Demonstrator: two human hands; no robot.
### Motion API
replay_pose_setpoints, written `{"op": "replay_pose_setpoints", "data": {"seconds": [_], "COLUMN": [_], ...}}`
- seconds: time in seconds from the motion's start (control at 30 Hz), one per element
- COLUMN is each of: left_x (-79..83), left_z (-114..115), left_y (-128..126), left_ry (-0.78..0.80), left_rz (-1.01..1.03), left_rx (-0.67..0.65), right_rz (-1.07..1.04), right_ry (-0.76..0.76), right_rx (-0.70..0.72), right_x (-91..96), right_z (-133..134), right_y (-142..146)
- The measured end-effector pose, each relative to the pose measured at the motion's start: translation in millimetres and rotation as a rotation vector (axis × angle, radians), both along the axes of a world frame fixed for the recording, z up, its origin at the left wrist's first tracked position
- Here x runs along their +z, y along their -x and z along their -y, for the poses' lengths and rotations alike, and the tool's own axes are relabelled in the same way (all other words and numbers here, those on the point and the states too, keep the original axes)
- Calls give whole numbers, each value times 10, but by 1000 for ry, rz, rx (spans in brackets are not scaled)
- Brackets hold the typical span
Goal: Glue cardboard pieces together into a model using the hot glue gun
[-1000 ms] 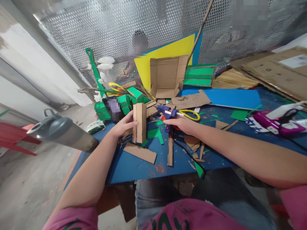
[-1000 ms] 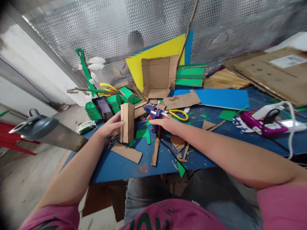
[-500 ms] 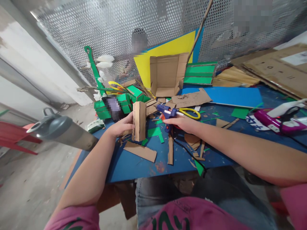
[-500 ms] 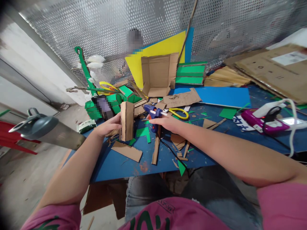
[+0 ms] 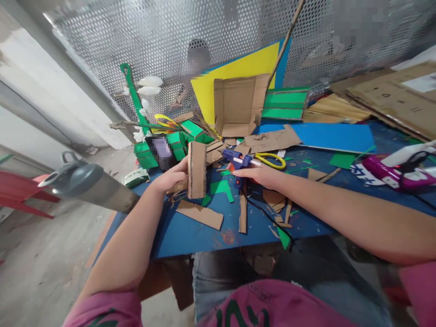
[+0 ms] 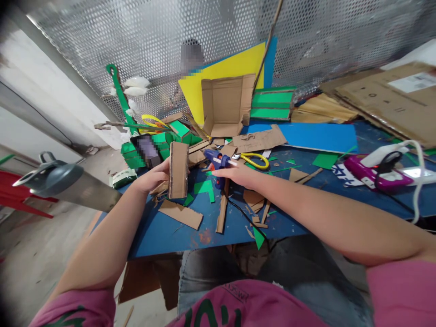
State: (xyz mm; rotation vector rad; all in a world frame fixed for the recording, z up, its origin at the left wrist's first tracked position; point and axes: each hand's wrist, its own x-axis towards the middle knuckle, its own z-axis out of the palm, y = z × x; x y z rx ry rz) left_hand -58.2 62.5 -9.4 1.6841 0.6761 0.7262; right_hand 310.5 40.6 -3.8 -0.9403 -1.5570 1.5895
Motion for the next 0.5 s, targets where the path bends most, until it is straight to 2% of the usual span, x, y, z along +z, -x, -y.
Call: {"op": "replay_pose_setpoints", "data": {"seconds": [0.1,0.27,0.37,0.5], "left_x": [-30,-3,13,142], "left_z": [-28,-32,-53,-71], "left_y": [25,-14,-43,10], "left_ry": [90,14,42,29], "left_rz": [30,45,59,118], "left_rx": [80,200,285,427], "right_rz": [14,36,44,31], "right_ry": [-11,-20,-21,-8], "right_rx": [4,19,21,26], "right_x": [-5,-19,-21,-32], "right_z": [-6,-24,-25,-24], "right_y": [-3,-11,-14,-11]}}
